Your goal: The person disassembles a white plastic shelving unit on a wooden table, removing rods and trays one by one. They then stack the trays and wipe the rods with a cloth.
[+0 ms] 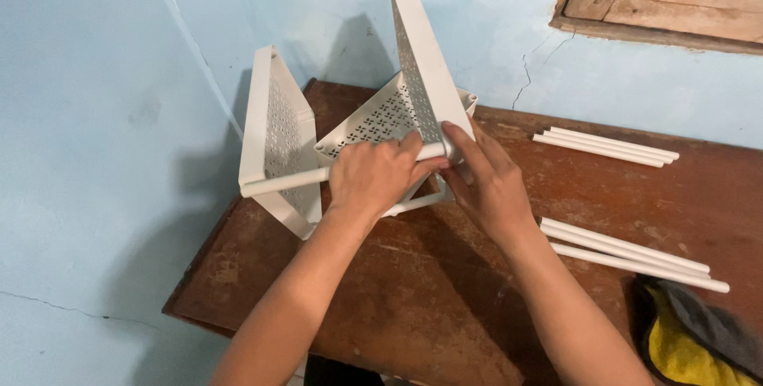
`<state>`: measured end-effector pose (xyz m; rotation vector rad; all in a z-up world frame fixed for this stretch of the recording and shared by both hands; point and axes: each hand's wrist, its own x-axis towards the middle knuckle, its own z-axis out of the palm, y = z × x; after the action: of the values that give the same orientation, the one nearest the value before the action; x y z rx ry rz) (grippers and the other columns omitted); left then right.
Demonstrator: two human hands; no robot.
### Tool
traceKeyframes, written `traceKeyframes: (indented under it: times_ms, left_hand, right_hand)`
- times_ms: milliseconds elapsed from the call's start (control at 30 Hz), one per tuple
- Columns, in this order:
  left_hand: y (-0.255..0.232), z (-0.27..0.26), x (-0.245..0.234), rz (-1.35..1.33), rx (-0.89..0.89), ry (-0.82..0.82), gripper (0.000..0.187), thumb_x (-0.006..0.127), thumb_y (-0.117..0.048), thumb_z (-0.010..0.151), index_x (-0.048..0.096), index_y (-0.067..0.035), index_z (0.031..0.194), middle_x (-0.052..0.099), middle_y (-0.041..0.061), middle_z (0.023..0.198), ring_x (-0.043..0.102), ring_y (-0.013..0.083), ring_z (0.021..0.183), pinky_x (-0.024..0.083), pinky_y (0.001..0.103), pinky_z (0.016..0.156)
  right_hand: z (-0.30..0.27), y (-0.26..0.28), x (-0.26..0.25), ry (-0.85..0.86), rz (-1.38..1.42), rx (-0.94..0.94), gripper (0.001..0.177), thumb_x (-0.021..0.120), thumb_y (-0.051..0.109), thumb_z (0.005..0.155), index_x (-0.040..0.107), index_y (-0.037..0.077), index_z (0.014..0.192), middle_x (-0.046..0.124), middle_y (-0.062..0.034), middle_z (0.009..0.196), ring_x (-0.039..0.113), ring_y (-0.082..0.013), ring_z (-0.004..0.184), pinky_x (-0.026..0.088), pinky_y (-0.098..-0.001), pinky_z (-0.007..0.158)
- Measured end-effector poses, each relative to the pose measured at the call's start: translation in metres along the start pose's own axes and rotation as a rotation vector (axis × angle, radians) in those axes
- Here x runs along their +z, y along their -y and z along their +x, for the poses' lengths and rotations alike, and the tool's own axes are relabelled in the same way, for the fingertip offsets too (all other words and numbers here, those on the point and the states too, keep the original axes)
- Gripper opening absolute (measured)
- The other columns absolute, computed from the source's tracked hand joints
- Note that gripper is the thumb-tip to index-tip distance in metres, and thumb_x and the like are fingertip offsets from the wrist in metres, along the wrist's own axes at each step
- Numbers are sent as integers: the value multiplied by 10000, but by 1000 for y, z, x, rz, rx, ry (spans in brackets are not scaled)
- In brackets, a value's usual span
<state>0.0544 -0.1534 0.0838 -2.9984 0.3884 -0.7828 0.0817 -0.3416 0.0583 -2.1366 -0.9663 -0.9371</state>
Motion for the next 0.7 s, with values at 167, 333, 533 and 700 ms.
traceKeyframes:
  times_ms: [167, 333, 533, 700]
  left_hand:
    - [2, -14, 2, -9, 80, -256, 566, 697, -683, 866, 739, -121, 816, 624, 19, 475, 610, 178, 379, 484, 351, 356]
    - [-1, -34, 3, -88, 266, -423, 409, 686, -518, 963, 699, -123, 853, 670, 39, 622, 646, 160, 491, 511, 328, 435]
    - [-33, -61, -3, -168, 425, -459, 146, 666, -210, 801, 673, -102, 898, 659, 47, 788, 658, 186, 752, 502, 341, 600]
    - [-64, -61, 3, -259, 521, -424, 276, 671, -157, 821, 704, -26, 1062, 637, 26, 801, 619, 181, 805, 489, 332, 677]
  right_hand:
    - [-4, 2, -2, 1, -33, 4, 688, 827, 72, 788, 585, 127, 1431, 603, -205, 1440, 657, -378, 1221, 597, -443, 948]
    - [4, 6, -3, 26, -18, 34, 657, 869, 178, 844, 581, 154, 1435, 582, -201, 1440, 611, -388, 1256, 563, -465, 985]
    - [-7, 5, -20, 96, 288, 87, 736, 776, 150, 852, 463, 66, 1513, 511, -207, 1504, 553, -359, 1336, 504, -461, 1075]
    - [-56, -14, -45, 212, 606, 503, 367, 569, 104, 1020, 582, 50, 1383, 705, -103, 1297, 707, -218, 1135, 592, -357, 938]
